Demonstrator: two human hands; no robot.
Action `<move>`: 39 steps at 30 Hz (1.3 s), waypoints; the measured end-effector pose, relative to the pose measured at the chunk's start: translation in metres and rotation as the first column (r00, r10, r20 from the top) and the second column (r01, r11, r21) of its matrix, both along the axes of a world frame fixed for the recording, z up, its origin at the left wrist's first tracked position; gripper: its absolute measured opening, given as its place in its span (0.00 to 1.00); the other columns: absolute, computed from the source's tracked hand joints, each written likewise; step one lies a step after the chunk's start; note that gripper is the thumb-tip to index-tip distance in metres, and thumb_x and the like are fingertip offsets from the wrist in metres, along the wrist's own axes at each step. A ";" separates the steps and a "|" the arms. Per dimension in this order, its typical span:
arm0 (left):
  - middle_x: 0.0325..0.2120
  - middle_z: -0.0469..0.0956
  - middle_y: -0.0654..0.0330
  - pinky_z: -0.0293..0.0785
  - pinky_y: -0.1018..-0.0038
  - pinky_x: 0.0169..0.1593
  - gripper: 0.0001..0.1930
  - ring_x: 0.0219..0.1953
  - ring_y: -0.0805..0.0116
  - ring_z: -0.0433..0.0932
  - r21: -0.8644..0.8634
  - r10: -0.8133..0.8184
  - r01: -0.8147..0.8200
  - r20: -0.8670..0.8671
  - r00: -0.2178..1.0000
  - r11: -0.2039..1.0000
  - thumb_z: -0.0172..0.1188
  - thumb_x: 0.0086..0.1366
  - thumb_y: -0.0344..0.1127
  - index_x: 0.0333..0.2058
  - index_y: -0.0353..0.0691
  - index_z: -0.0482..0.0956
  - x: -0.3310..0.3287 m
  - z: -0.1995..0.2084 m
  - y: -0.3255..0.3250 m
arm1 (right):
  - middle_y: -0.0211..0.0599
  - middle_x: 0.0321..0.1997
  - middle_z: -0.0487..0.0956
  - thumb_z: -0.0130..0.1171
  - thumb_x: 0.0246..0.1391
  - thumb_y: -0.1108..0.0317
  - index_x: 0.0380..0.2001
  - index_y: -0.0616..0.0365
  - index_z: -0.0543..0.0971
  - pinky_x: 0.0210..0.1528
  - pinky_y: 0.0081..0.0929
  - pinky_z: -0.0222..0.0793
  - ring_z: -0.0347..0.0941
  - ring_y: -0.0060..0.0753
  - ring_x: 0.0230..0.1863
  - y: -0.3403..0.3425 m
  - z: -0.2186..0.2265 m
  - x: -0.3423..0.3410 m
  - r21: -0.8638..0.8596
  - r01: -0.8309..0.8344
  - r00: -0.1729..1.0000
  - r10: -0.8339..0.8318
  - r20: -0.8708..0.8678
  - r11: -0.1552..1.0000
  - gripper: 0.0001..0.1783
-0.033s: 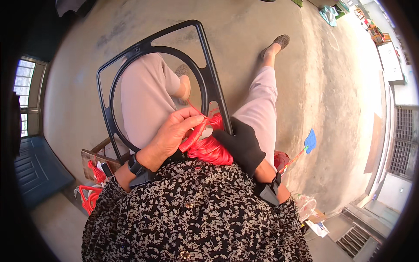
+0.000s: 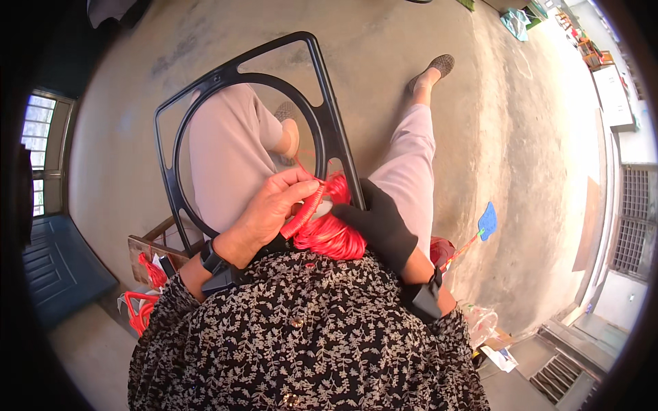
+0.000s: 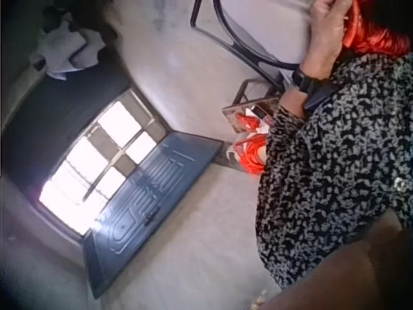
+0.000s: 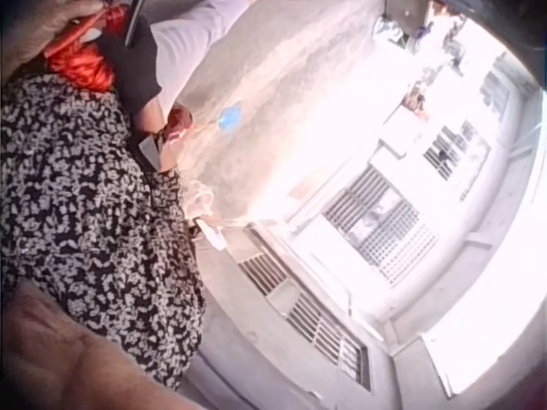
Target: The person is wrapping a red rope around a circular part of a black plastic furniture frame.
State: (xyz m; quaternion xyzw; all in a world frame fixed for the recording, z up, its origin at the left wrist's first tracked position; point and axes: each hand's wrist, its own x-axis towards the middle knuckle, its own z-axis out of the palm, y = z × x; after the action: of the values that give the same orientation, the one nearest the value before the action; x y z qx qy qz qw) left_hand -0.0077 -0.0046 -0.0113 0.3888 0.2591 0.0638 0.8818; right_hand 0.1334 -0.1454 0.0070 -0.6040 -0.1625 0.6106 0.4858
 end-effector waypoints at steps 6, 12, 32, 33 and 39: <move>0.24 0.75 0.60 0.73 0.80 0.28 0.06 0.23 0.74 0.75 -0.073 -0.048 0.042 -0.082 0.995 0.996 0.50 0.66 0.33 0.32 0.37 0.70 0.004 0.026 0.008 | 0.34 0.46 0.74 0.49 0.60 0.70 0.53 0.63 0.66 0.47 0.18 0.66 0.71 0.24 0.44 -0.006 -0.027 0.027 0.146 0.337 0.770 -0.183 -0.612 0.930 0.19; 0.25 0.76 0.54 0.75 0.76 0.27 0.08 0.21 0.69 0.76 -0.203 -0.037 0.033 -0.016 0.999 0.979 0.49 0.66 0.35 0.35 0.34 0.69 -0.004 0.004 0.008 | 0.34 0.29 0.73 0.46 0.61 0.53 0.40 0.59 0.69 0.35 0.28 0.70 0.71 0.32 0.32 -0.038 -0.027 0.057 0.130 0.744 0.625 -0.614 -0.481 0.655 0.18; 0.23 0.77 0.51 0.76 0.74 0.24 0.05 0.21 0.66 0.78 -0.306 -0.032 0.029 -0.004 0.999 0.952 0.52 0.64 0.33 0.32 0.39 0.70 0.002 0.002 0.003 | 0.32 0.34 0.78 0.64 0.47 0.68 0.42 0.58 0.75 0.41 0.24 0.70 0.74 0.25 0.36 0.031 -0.036 0.077 0.431 0.252 0.368 -0.497 0.786 0.867 0.17; 0.24 0.77 0.51 0.77 0.74 0.25 0.05 0.21 0.65 0.78 -0.335 -0.064 0.055 -0.015 0.998 0.940 0.52 0.64 0.33 0.32 0.39 0.70 0.003 0.000 0.002 | 0.30 0.35 0.77 0.60 0.50 0.69 0.44 0.59 0.74 0.42 0.23 0.69 0.73 0.24 0.37 0.050 -0.040 0.067 0.459 0.297 0.559 -0.543 0.627 0.837 0.16; 0.26 0.78 0.53 0.78 0.74 0.29 0.10 0.25 0.64 0.79 -0.411 -0.163 0.150 0.003 0.987 0.899 0.52 0.65 0.36 0.36 0.35 0.72 0.003 -0.011 -0.001 | 0.36 0.41 0.75 0.58 0.53 0.71 0.46 0.61 0.72 0.41 0.23 0.71 0.73 0.25 0.39 0.075 -0.030 0.025 0.372 0.169 0.981 -0.119 -0.155 0.913 0.17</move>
State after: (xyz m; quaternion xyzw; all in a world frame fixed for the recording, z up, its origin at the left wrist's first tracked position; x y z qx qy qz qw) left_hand -0.0050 -0.0054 -0.0220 0.2156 0.2483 -0.0693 0.9419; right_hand 0.1589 -0.0704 -0.0233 -0.4669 -0.2021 0.5672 0.6476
